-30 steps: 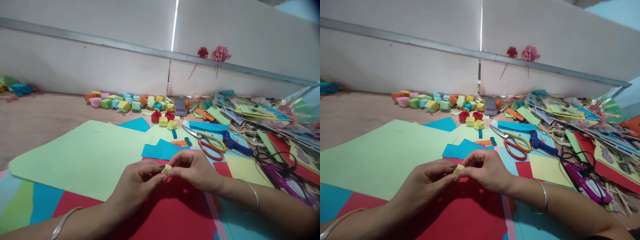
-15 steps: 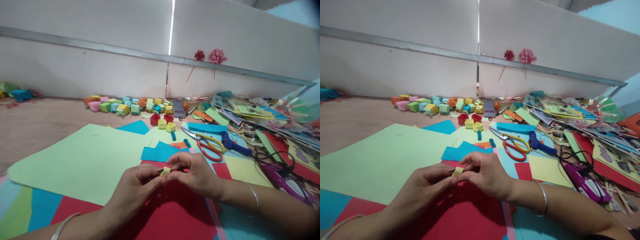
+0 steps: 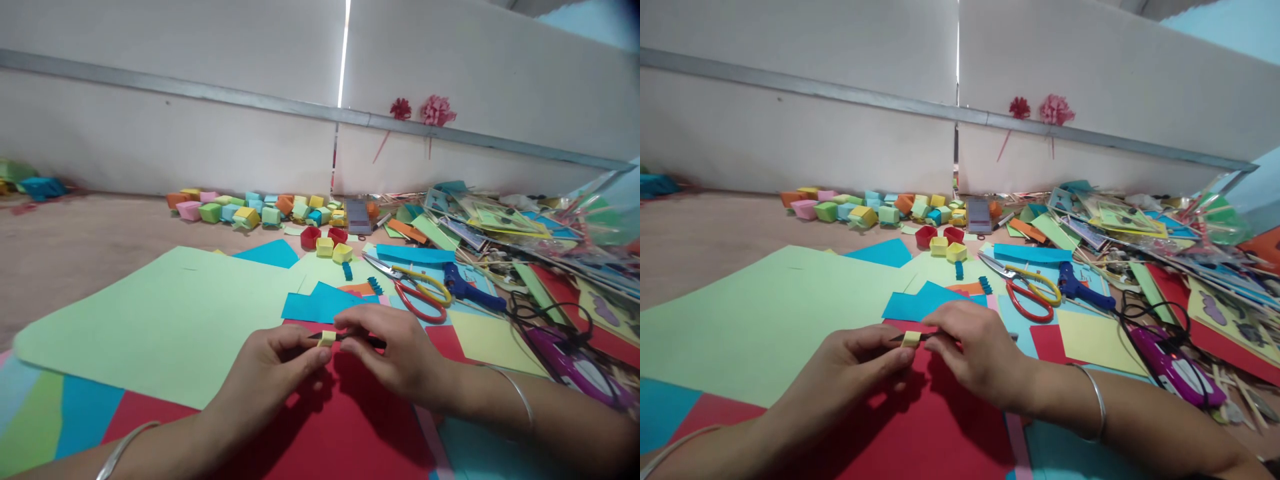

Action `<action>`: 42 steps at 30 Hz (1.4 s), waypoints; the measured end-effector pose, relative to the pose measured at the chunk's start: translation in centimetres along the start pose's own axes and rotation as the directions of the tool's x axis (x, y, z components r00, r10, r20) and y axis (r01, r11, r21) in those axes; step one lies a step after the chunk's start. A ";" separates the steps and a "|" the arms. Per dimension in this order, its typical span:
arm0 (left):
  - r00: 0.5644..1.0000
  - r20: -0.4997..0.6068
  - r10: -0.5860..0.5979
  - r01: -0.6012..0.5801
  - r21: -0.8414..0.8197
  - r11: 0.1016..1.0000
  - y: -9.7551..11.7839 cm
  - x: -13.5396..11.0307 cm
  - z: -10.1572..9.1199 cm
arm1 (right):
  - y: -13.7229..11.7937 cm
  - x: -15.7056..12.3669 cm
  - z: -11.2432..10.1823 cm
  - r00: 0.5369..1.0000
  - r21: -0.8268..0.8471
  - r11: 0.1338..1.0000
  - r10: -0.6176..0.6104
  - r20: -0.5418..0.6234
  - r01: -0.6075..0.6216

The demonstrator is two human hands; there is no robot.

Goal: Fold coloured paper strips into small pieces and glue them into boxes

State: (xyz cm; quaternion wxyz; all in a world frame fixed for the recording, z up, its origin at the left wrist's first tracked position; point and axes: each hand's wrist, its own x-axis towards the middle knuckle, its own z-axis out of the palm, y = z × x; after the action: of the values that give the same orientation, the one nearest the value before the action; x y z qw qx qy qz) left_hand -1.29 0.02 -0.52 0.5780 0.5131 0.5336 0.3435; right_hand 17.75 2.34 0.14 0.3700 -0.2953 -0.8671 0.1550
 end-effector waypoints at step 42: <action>0.997 -0.019 0.073 -0.072 0.067 0.995 -0.4 -0.1 -0.2 | -0.1 -0.2 0.6 0.984 0.087 0.985 0.135 0.117 -0.146</action>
State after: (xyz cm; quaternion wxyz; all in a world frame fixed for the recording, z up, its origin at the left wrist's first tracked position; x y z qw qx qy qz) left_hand -1.59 -0.07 -0.87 0.5422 0.5472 0.5318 0.3518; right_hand 17.39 2.07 -0.28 0.3229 -0.3289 -0.8549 0.2382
